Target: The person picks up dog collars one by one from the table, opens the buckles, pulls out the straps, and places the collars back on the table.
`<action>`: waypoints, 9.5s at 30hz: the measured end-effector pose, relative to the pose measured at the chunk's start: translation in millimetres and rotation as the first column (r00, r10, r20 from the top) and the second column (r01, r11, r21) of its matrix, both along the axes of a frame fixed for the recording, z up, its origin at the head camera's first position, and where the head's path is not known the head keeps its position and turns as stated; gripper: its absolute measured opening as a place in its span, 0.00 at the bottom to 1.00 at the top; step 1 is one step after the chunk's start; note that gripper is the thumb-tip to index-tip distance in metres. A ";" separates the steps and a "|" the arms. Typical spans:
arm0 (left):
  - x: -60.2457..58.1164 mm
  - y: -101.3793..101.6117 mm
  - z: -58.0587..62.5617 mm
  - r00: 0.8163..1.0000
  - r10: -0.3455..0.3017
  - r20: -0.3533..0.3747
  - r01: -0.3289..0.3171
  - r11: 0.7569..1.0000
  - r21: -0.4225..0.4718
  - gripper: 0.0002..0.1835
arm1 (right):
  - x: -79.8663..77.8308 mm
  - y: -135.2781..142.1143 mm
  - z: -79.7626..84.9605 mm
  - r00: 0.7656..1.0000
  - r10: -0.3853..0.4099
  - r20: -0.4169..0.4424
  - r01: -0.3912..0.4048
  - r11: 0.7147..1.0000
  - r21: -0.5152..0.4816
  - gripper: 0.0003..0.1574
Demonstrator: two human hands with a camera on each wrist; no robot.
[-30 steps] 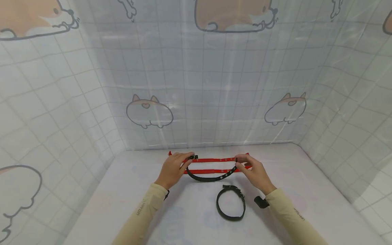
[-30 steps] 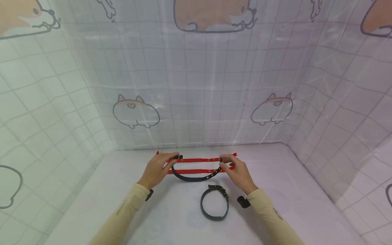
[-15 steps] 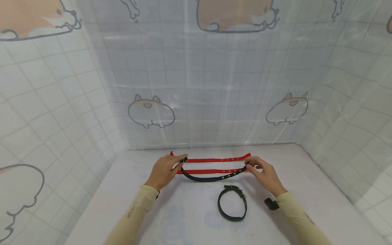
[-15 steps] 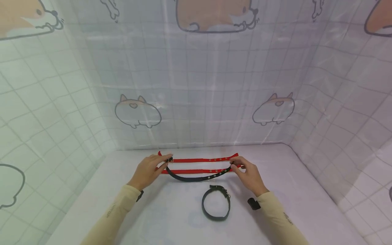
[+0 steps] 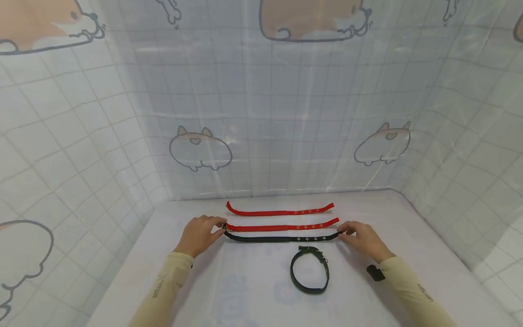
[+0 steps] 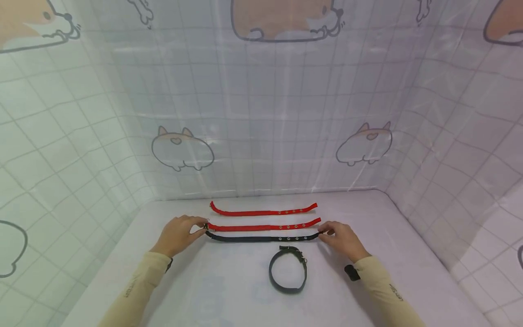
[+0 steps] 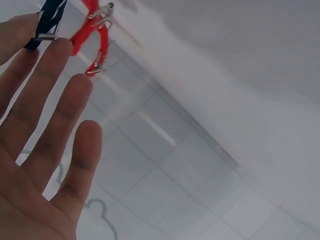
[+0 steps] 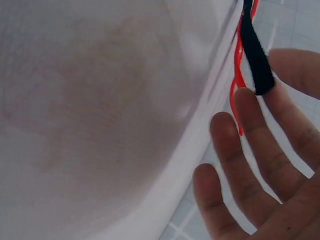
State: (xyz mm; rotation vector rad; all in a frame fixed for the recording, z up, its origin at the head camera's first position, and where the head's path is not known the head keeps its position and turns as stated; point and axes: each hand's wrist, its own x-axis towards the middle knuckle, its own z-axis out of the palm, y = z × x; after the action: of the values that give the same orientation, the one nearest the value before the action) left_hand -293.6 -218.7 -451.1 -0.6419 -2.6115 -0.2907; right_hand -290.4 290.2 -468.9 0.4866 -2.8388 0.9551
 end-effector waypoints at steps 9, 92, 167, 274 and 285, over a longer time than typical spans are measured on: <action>0.1 -3.0 -1.5 0.996 0.049 0.072 -0.046 0.998 -0.045 0.17 | 0.0 -3.1 -2.2 0.998 0.001 0.069 -0.001 1.000 0.005 0.10; 4.8 182.8 -5.1 0.959 -0.274 -0.080 0.279 0.958 0.064 0.13 | 22.3 -76.4 10.9 0.988 0.150 -0.035 -0.154 0.961 -0.229 0.19; 20.9 168.4 13.2 0.899 -0.436 -0.050 0.433 0.862 0.266 0.14 | 35.4 -98.1 40.5 0.951 0.256 -0.172 -0.283 0.947 -0.153 0.13; 32.6 172.5 19.2 0.924 -0.282 -0.257 0.240 0.953 -0.185 0.15 | 37.9 -114.1 41.3 0.943 0.118 -0.311 -0.200 0.948 -0.249 0.15; 26.0 166.1 22.2 0.934 -0.297 -0.198 0.272 0.951 -0.146 0.14 | 38.7 -113.6 47.5 0.953 0.135 -0.273 -0.212 0.937 -0.276 0.15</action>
State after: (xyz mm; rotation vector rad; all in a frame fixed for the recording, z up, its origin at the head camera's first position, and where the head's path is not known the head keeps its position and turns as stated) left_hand -267.6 -52.6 -428.9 -1.0366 -2.3351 -0.1446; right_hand -251.7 176.6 -421.5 0.7703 -2.3995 1.2367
